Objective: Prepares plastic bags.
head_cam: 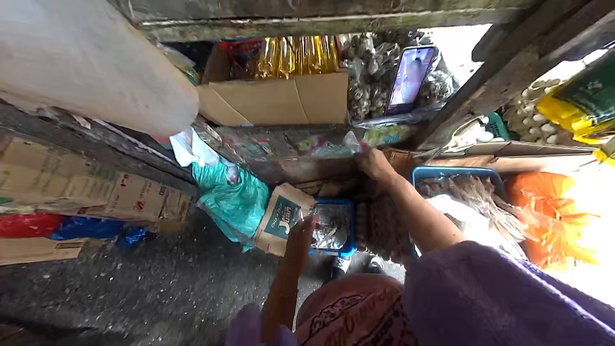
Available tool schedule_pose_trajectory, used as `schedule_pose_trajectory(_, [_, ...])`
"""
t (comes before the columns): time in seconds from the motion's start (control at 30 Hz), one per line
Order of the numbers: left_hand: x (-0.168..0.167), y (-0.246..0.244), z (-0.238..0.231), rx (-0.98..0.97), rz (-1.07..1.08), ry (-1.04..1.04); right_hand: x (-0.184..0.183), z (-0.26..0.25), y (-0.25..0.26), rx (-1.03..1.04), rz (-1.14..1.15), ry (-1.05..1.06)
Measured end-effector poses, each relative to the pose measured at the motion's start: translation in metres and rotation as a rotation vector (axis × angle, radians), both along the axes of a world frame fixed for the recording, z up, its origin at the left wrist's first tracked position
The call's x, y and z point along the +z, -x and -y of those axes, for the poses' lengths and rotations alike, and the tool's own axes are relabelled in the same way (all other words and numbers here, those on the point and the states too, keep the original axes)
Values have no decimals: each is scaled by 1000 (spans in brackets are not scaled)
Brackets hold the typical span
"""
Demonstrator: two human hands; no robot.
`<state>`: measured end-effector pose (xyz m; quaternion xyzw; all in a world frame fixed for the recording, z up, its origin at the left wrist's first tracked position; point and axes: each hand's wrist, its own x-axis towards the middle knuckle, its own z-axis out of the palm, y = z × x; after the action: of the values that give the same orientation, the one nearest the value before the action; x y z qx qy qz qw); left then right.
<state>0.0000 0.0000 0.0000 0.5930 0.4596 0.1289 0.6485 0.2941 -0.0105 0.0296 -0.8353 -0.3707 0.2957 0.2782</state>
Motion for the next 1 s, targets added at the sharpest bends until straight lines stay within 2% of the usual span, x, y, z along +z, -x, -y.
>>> schedule_pose_trajectory(0.07, [16, -20, -8, 5, 97, -98, 6, 1, 15, 5, -299, -214])
schedule_pose_trajectory(0.1, [20, -29, -12, 7, 167, -145, 12, 7, 27, 13, -531, -290])
schedule_pose_trajectory(0.17, [27, -43, -22, 4, 278, -191, 25, 27, 48, 94, -906, -333])
schedule_pose_trajectory(0.27, [30, -50, -33, -49, 614, -66, 34, 59, 77, 258, -1213, -332])
schedule_pose_trajectory(0.33, [34, -48, -40, -260, 785, 46, 37, 74, 87, 330, -1322, -324])
schedule_pose_trajectory(0.37, [38, -48, -40, -326, 811, 62, 37, 79, 89, 334, -1356, -326])
schedule_pose_trajectory(0.43, [47, -51, -33, -334, 795, 23, 39, 88, 89, 310, -1376, -337])
schedule_pose_trajectory(0.57, [55, -68, -17, -185, 691, -127, 44, 98, 91, 226, -1311, -368])
schedule_pose_trajectory(0.67, [56, -80, -8, -80, 720, -176, 48, 100, 96, 140, -1243, -385])
schedule_pose_trajectory(0.77, [54, -90, -6, -15, 762, -202, 45, 100, 97, 154, -1277, -420])
schedule_pose_trajectory(0.93, [58, -79, -17, -130, 595, -105, 42, 107, 94, 147, -1384, -450])
schedule_pose_trajectory(1.0, [61, -73, -22, -290, 676, -95, 44, 110, 91, 114, -1391, -456])
